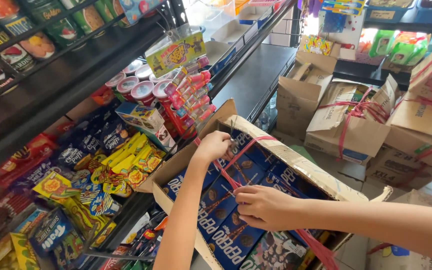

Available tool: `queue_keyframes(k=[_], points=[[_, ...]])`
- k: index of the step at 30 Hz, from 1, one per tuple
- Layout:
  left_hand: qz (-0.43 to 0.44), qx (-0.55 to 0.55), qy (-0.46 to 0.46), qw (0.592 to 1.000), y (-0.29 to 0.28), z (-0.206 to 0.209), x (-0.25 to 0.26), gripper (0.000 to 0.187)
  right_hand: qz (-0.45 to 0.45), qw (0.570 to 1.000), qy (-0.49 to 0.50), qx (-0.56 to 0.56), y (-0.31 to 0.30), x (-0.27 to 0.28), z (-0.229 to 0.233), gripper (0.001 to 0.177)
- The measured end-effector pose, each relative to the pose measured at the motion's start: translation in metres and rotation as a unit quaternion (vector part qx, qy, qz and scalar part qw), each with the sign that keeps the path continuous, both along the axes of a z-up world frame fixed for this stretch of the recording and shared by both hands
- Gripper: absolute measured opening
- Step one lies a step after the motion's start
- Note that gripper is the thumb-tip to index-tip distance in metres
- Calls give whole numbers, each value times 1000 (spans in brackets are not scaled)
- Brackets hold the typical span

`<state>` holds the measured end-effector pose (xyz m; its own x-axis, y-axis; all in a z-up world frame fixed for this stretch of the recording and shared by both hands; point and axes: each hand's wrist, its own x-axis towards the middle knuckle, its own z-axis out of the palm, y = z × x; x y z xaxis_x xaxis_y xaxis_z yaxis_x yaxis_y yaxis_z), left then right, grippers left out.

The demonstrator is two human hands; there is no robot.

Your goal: Untying bundled snack boxes on the floor and hanging small candy packages on a display shelf.

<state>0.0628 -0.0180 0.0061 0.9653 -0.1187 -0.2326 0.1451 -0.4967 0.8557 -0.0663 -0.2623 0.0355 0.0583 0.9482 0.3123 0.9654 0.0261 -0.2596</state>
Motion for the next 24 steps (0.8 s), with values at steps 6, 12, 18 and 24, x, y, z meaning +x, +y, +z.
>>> queue_keyframes(k=[6, 12, 18, 24], points=[[-46, 127, -126, 983, -31, 7, -44, 32, -3, 997, -71, -4, -2, -2, -13, 16], [-175, 250, -415, 857, -11, -90, -5, 22, -34, 987, -159, -7, -4, -3, 4, 23], [-55, -35, -151, 986, -41, 9, -70, 30, -81, 989, -61, -110, -15, -11, 15, 21], [-32, 7, -152, 988, -38, 30, -86, 35, -153, 962, 227, -23, -8, -26, 37, 15]])
